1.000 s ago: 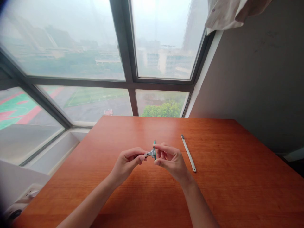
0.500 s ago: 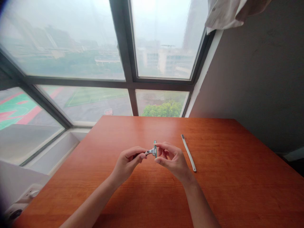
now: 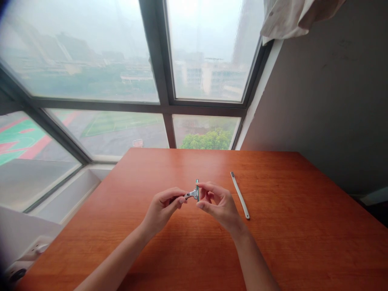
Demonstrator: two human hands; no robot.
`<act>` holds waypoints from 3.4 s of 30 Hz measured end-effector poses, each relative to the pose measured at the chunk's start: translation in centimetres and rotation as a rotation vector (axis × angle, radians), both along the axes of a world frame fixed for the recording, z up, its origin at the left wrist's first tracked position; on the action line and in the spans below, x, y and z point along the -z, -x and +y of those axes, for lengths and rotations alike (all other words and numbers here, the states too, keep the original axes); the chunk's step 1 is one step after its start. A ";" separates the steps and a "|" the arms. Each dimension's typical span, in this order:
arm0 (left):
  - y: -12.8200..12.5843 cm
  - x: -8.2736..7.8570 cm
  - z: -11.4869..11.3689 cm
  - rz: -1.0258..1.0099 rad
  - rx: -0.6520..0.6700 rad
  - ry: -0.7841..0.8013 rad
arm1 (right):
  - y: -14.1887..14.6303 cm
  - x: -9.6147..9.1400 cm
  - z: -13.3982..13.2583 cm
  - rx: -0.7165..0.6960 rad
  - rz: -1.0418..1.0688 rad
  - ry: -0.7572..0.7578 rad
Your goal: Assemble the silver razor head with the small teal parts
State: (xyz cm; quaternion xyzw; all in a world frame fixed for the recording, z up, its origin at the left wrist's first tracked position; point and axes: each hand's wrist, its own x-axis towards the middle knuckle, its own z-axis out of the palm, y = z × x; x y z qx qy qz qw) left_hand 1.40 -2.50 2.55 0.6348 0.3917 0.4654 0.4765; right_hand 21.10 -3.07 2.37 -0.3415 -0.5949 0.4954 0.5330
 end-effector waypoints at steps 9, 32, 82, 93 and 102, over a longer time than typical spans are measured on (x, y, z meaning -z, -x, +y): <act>-0.5 0.0 -0.2 -0.072 -0.008 0.062 | 0.3 0.1 -0.1 0.016 0.034 0.102; -0.7 1.0 0.3 -0.328 0.062 0.380 | 2.5 1.6 0.8 0.179 -0.191 0.118; -1.2 2.2 0.5 -0.229 -0.033 0.509 | -4.9 4.0 3.1 0.732 -1.396 0.257; -1.1 2.6 0.7 -0.220 -0.011 0.496 | -4.6 4.1 3.1 0.742 -1.475 0.229; -1.1 2.5 0.7 -0.196 -0.012 0.486 | -4.3 4.1 3.0 0.767 -1.279 0.065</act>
